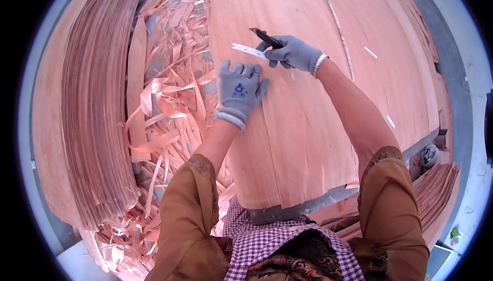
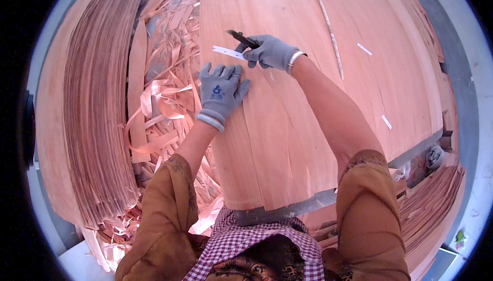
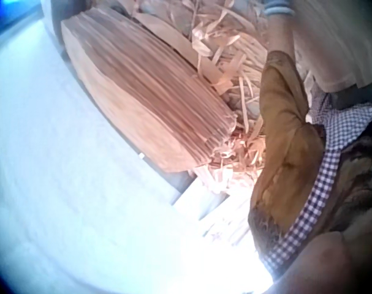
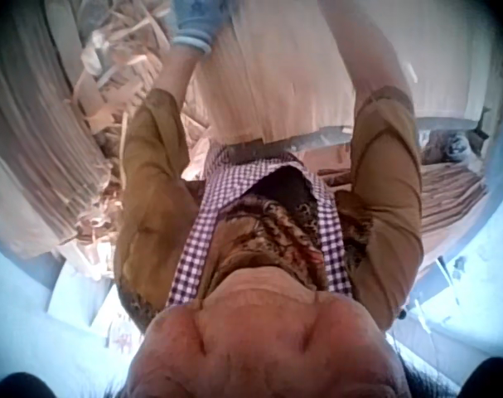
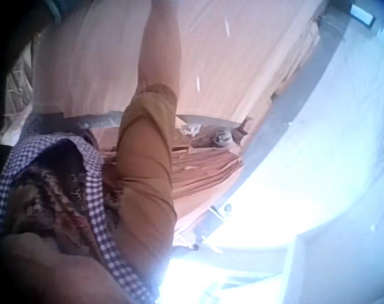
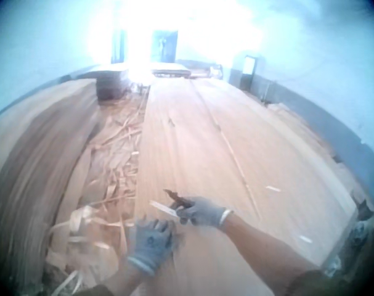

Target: The person cuts wood veneer sheets using a knife and straight edge, positioning and trimming large sheets on a work table.

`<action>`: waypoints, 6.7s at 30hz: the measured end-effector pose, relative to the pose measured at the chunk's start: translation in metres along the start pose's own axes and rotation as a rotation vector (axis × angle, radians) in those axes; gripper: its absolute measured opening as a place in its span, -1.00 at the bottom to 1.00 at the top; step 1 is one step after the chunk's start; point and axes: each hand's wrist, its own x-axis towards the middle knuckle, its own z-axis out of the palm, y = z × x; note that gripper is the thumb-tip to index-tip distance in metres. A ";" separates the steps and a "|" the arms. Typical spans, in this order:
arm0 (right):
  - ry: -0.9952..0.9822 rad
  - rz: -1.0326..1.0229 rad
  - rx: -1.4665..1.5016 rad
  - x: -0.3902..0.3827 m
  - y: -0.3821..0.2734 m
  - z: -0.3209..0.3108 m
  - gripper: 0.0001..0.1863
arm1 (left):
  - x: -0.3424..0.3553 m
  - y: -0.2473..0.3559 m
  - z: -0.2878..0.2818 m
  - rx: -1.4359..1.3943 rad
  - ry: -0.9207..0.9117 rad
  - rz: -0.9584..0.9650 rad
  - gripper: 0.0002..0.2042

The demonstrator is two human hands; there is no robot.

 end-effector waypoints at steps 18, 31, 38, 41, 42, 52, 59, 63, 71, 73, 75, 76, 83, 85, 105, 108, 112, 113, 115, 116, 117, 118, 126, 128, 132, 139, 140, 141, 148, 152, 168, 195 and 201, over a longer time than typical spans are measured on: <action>0.174 0.198 -0.417 0.011 0.020 -0.022 -0.86 | 0.040 -0.012 -0.007 -0.077 -0.463 0.033 -0.32; -0.017 0.280 0.072 -0.158 0.062 0.006 -0.86 | 0.022 -0.001 -0.004 -0.021 -0.124 0.111 -0.45; 0.045 0.275 0.030 -0.171 0.091 0.006 -0.88 | -0.070 0.117 -0.023 -0.363 -0.126 0.188 -0.54; 0.105 0.292 -0.016 -0.169 0.097 0.007 -0.89 | -0.071 0.134 -0.025 -0.319 -0.220 0.184 -0.52; 0.125 0.294 -0.040 -0.169 0.098 0.008 -0.89 | -0.068 0.134 -0.027 -0.294 -0.225 0.160 -0.52; 0.152 0.175 0.041 -0.204 0.082 0.037 -0.84 | -0.060 0.141 -0.038 -0.278 -0.345 0.103 -0.55; -0.023 0.001 0.172 -0.173 0.056 0.070 -0.79 | -0.123 0.078 -0.095 -0.489 -0.010 -0.323 -0.65; -0.109 0.051 0.048 -0.138 0.060 0.099 -0.83 | -0.155 0.083 -0.097 -0.261 0.057 -0.229 -0.53; -0.073 0.165 -0.100 -0.123 0.075 0.103 -0.86 | -0.151 0.104 -0.068 -0.282 -0.152 -0.126 -0.32; -0.096 0.181 -0.078 -0.122 0.076 0.103 -0.85 | -0.152 0.106 -0.065 -0.258 -0.164 -0.131 -0.33; -0.063 0.163 -0.234 -0.119 0.075 0.106 -0.81 | -0.153 0.107 -0.064 -0.239 -0.158 -0.130 -0.36; -0.037 0.160 -0.291 -0.119 0.074 0.108 -0.78 | -0.153 0.108 -0.065 -0.231 -0.169 -0.122 -0.37; 0.257 0.000 -0.629 -0.175 0.089 0.101 -0.69 | -0.141 0.098 -0.069 -0.090 -0.254 0.014 -0.47; 0.302 -0.006 -0.294 -0.231 0.106 0.077 -0.68 | -0.137 0.096 -0.075 -0.098 -0.273 0.076 -0.51; 1.564 0.509 0.672 -0.584 0.418 -0.013 -0.65 | -0.093 0.345 -0.094 -0.721 -0.571 0.688 -0.67; 1.481 0.617 0.310 -0.610 0.481 -0.102 -0.73 | -0.098 0.413 -0.080 -0.765 -0.699 0.716 -0.71; 1.471 0.726 -0.579 -0.600 0.532 -0.168 -0.77 | -0.091 0.479 -0.064 -0.773 -0.840 0.816 -0.74; 1.429 0.742 -0.450 -0.601 0.537 -0.177 -0.76 | -0.087 0.492 -0.056 -0.771 -0.859 0.826 -0.74; 1.363 0.759 -0.304 -0.610 0.534 -0.178 -0.68 | -0.080 0.517 -0.040 -0.708 -0.924 0.850 -0.74; 1.358 0.766 -0.308 -0.618 0.526 -0.172 -0.61 | -0.077 0.527 -0.031 -0.648 -0.973 0.860 -0.74; 1.313 0.636 -0.139 -0.629 0.513 -0.166 -0.65 | -0.073 0.538 -0.022 -0.592 -1.023 0.867 -0.74; 1.243 0.628 0.021 -0.644 0.498 -0.154 -0.69 | -0.069 0.549 -0.011 -0.646 -1.065 0.783 -0.68; 0.882 0.327 0.984 -0.760 0.368 0.003 -0.78 | -0.073 0.667 0.042 -0.944 -0.797 1.259 -0.34; 1.026 0.265 1.087 -0.783 0.375 0.023 -0.79 | -0.075 0.671 0.051 -1.018 -0.803 0.998 -0.31; 1.161 0.079 1.195 -0.801 0.378 0.046 -0.84 | -0.084 0.678 0.065 -1.198 -0.633 0.627 -0.42; 0.921 0.433 1.142 -0.832 0.381 0.043 -0.80 | -0.102 0.675 0.063 -0.814 -1.136 1.151 -0.82; 0.974 0.558 1.103 -0.844 0.392 0.038 -0.81 | -0.100 0.659 0.064 -0.831 -1.207 0.993 -0.86; 0.974 0.690 1.017 -0.854 0.405 0.035 -0.81 | -0.098 0.644 0.068 -0.891 -1.267 0.895 -0.86; 0.691 0.932 -0.596 -0.808 0.484 -0.048 -0.71 | -0.129 0.625 0.090 -1.087 -1.231 0.511 -0.92; 1.069 0.303 -0.512 -0.692 0.495 -0.134 -0.66 | -0.139 0.655 0.073 -1.086 -1.181 0.530 -0.95; 0.909 0.302 0.656 -0.664 0.442 -0.152 -0.61 | -0.128 0.592 0.174 -0.509 -0.613 0.058 -0.71; 1.002 0.478 -0.479 -0.657 0.444 -0.123 -0.77 | -0.372 0.208 -0.171 0.076 -2.034 0.140 -0.70; 0.528 0.097 0.339 -0.580 0.263 -0.013 -0.73 | -0.250 0.278 -0.153 -0.592 -1.181 -0.071 -0.75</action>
